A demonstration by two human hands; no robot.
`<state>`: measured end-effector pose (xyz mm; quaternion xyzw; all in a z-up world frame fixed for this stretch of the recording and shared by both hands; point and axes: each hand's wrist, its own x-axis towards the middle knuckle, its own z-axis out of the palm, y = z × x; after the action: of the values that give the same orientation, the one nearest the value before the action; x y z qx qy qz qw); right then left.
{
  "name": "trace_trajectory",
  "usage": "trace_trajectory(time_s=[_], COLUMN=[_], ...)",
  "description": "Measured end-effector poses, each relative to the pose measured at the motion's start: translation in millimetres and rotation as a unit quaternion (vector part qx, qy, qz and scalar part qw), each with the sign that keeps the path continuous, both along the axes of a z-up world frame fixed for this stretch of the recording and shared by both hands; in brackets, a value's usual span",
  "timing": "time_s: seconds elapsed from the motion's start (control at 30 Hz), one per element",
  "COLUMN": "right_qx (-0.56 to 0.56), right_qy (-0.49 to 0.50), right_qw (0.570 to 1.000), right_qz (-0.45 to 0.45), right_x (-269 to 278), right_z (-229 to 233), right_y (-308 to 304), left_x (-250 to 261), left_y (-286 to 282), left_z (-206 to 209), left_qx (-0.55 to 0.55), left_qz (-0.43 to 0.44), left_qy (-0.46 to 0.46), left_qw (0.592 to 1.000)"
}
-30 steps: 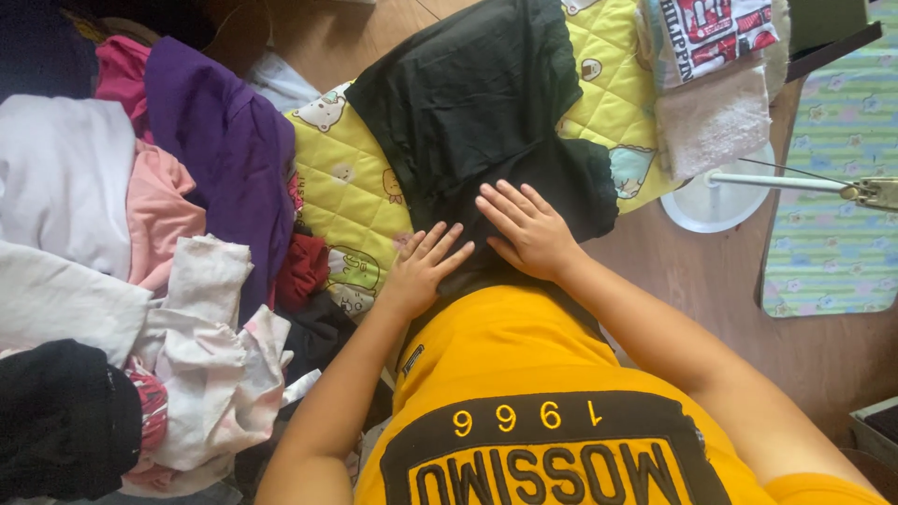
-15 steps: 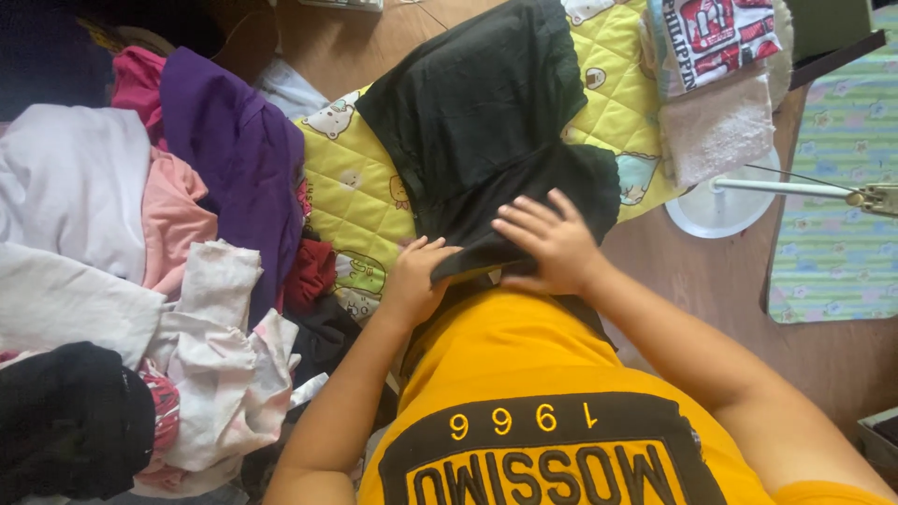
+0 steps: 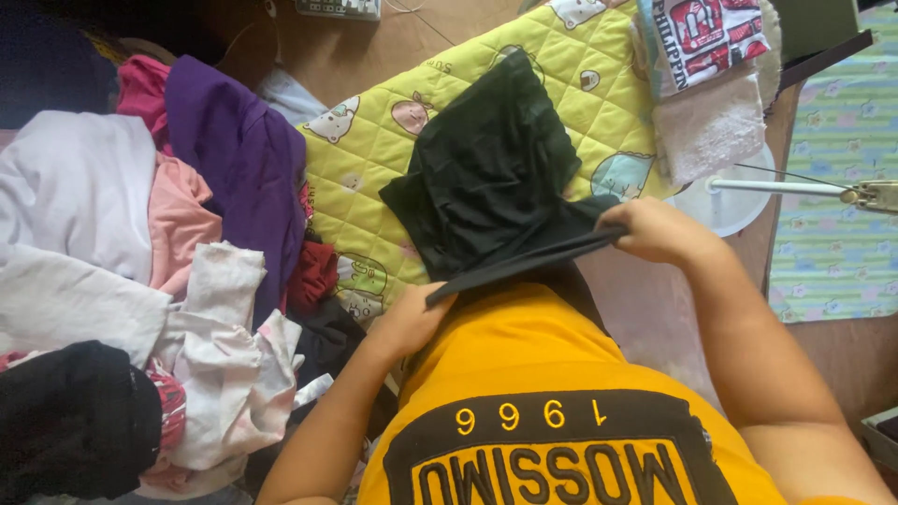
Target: Folding various items of laundry including towels, shorts, and baby clothes on a mat on the floor.
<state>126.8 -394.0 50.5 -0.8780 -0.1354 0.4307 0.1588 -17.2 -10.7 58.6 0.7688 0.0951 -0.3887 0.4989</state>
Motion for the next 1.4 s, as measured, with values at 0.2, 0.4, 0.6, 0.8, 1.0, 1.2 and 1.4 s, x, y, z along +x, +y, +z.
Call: trace_trajectory(time_s=[0.2,0.4,0.6,0.8,1.0,1.2,1.4], right_qx=[0.262,0.391,0.347,0.355,0.326,0.252,0.226], right_qy=[0.020,-0.157,-0.303,-0.339,-0.338,-0.357,-0.496], right_qw=[0.943,0.868,0.858,0.833,0.837,0.872,0.835], right_qz=[-0.205,-0.264,-0.227,-0.255,-0.282,-0.220,-0.073], right_x=[22,85,130,123,122,108,56], right_z=[1,-42,-78,-65,-70,-75,-46], right_y=[-1,50,110,136,137,138,149], left_x=[2,28,71,88,78,65,61], left_y=[17,22,22,26,42,65,65], left_z=[-38,-86,-105,-79,-102,-141,-141], left_qx=[-0.061,-0.056,-0.107,0.275,0.195,-0.101,-0.006], left_qz=[0.093,0.333,0.423,0.166,0.226,0.472,0.524], left_qy=[-0.081,-0.101,-0.246,-0.442,-0.383,-0.297,-0.299], left_qw=[0.991,0.936,0.865,0.838,0.874,0.824,0.797])
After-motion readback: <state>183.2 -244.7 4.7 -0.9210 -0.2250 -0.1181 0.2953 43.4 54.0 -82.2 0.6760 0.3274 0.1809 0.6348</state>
